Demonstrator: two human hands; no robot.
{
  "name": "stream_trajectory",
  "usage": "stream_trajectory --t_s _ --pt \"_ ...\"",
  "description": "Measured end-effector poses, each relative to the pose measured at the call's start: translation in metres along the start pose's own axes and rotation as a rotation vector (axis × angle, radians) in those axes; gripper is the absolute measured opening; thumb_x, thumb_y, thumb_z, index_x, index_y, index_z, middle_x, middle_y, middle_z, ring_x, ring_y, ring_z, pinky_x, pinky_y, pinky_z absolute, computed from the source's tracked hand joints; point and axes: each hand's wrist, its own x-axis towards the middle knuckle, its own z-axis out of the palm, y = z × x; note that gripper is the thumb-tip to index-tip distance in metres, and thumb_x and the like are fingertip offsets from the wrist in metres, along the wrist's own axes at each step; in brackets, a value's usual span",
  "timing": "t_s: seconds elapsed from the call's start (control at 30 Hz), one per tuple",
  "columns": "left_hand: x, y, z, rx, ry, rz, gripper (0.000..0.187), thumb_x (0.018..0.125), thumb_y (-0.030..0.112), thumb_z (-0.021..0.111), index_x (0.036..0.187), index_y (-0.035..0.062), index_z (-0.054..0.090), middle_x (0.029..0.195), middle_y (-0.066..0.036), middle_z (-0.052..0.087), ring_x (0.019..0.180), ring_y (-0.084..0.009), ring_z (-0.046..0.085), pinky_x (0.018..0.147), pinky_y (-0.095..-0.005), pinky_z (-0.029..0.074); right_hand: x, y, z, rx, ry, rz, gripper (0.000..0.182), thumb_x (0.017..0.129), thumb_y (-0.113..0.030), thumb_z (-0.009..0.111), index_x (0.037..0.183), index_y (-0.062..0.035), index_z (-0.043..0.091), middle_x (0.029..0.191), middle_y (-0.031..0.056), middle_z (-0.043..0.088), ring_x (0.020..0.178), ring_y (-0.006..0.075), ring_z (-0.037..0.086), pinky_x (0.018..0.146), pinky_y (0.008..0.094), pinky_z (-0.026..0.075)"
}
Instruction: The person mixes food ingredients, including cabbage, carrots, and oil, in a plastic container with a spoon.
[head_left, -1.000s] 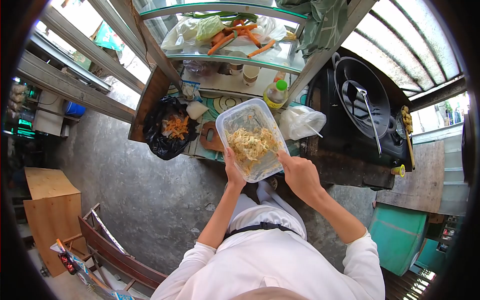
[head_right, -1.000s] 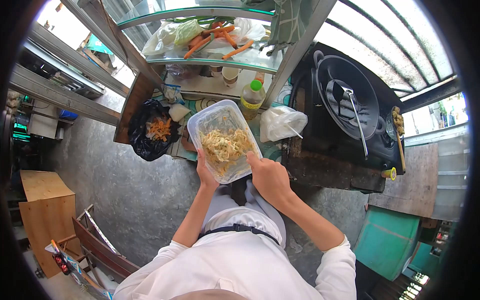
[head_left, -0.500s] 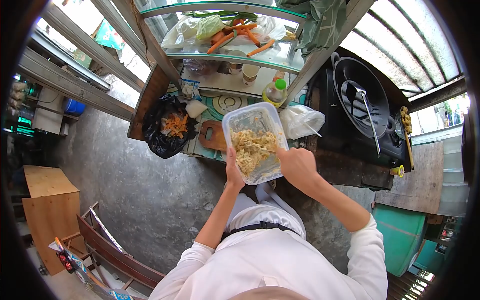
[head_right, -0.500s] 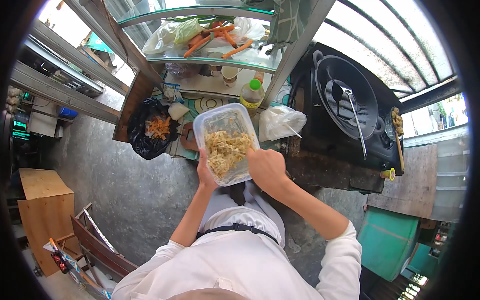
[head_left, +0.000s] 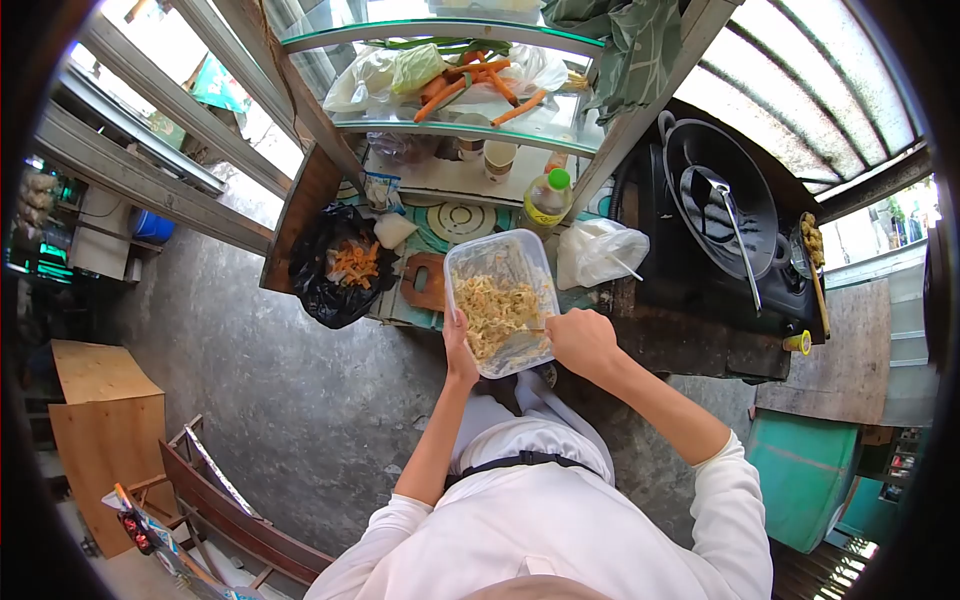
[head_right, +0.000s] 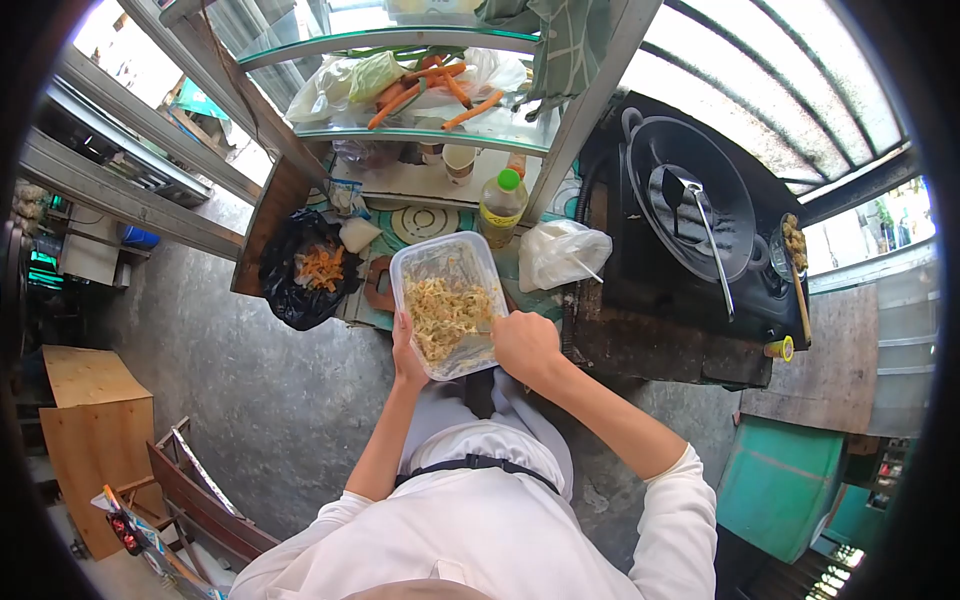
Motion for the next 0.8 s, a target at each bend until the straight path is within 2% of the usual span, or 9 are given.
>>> stream_trajectory --t_s 0.07,0.17,0.2,0.27,0.3,0.47,0.57,0.7,0.8 --pt "-0.001 0.004 0.002 0.001 -0.006 0.043 0.063 0.095 0.042 0.046 0.144 0.0081 0.025 0.132 -0.008 0.043 0.118 -0.0197 0.047 0.096 -0.0340 0.042 -0.007 -0.005 -0.023 -0.053 0.003 0.010 0.018 0.075 -0.012 0.055 0.080 -0.0023 0.070 0.078 0.0196 0.067 0.073 0.0343 0.067 0.063 0.0425 0.054" --pt "0.006 0.008 -0.002 0.097 -0.018 0.139 0.058 0.096 0.040 0.043 0.140 0.0059 0.027 0.131 -0.012 0.045 0.114 -0.0256 0.052 0.092 -0.0408 0.048 -0.013 -0.005 -0.053 -0.039 0.208 -0.011 0.024 0.079 -0.010 0.053 0.097 -0.0018 0.066 0.072 0.0169 0.065 0.068 0.0323 0.067 0.056 0.0408 0.054" --pt "0.004 0.013 0.002 0.142 -0.040 0.096 0.070 0.093 0.045 0.047 0.147 0.0079 0.021 0.140 -0.010 0.036 0.126 -0.0197 0.038 0.101 -0.0331 0.035 -0.008 -0.012 -0.047 -0.092 0.274 -0.025 0.025 0.079 -0.010 0.053 0.100 -0.0024 0.065 0.070 0.0158 0.065 0.066 0.0306 0.067 0.054 0.0392 0.053" --pt "0.000 0.020 0.022 0.263 -0.046 0.178 0.063 0.095 0.042 0.045 0.143 0.0056 0.026 0.136 -0.011 0.041 0.119 -0.0208 0.046 0.095 -0.0328 0.041 0.011 -0.028 -0.021 -0.198 0.404 -0.048 0.029 0.080 -0.010 0.052 0.106 -0.0036 0.062 0.067 0.0137 0.063 0.062 0.0271 0.067 0.050 0.0360 0.053" --pt "0.001 0.023 0.027 0.325 -0.050 0.222 0.059 0.096 0.040 0.044 0.141 0.0044 0.029 0.134 -0.011 0.043 0.115 -0.0214 0.050 0.092 -0.0327 0.044 0.012 -0.032 -0.002 -0.204 0.410 -0.096 0.030 0.080 -0.010 0.053 0.109 -0.0047 0.060 0.067 0.0123 0.062 0.060 0.0254 0.066 0.047 0.0344 0.051" --pt "0.010 0.045 0.022 0.121 -0.076 0.036 0.061 0.096 0.039 0.045 0.142 0.0037 0.028 0.136 -0.011 0.040 0.123 -0.0204 0.041 0.101 -0.0338 0.034 -0.030 -0.051 0.050 -0.240 0.323 -0.214 0.039 0.077 -0.011 0.056 0.115 -0.0056 0.053 0.068 0.0097 0.060 0.055 0.0227 0.064 0.043 0.0326 0.049" --pt "0.011 0.034 0.016 0.362 0.127 0.153 0.063 0.095 0.040 0.046 0.144 0.0052 0.025 0.139 -0.011 0.037 0.125 -0.0205 0.039 0.101 -0.0337 0.034 -0.030 -0.038 0.019 -0.202 0.294 -0.198 0.036 0.080 -0.011 0.053 0.116 -0.0055 0.056 0.066 0.0092 0.060 0.053 0.0233 0.063 0.044 0.0321 0.050" --pt "0.013 0.042 0.026 0.265 0.006 0.214 0.068 0.094 0.042 0.048 0.145 0.0051 0.023 0.141 -0.010 0.035 0.127 -0.0213 0.037 0.103 -0.0338 0.033 -0.019 -0.027 0.016 -0.202 0.460 -0.121 0.037 0.081 -0.010 0.052 0.117 -0.0060 0.054 0.063 0.0069 0.058 0.054 0.0236 0.064 0.044 0.0326 0.050" --pt "0.020 0.048 0.027 0.236 0.021 0.222 0.070 0.093 0.043 0.049 0.145 0.0051 0.022 0.141 -0.010 0.035 0.127 -0.0214 0.037 0.102 -0.0338 0.034 -0.022 -0.029 0.050 -0.197 0.281 -0.067 0.038 0.080 -0.009 0.052 0.117 -0.0049 0.053 0.069 0.0107 0.062 0.059 0.0254 0.066 0.048 0.0342 0.052"
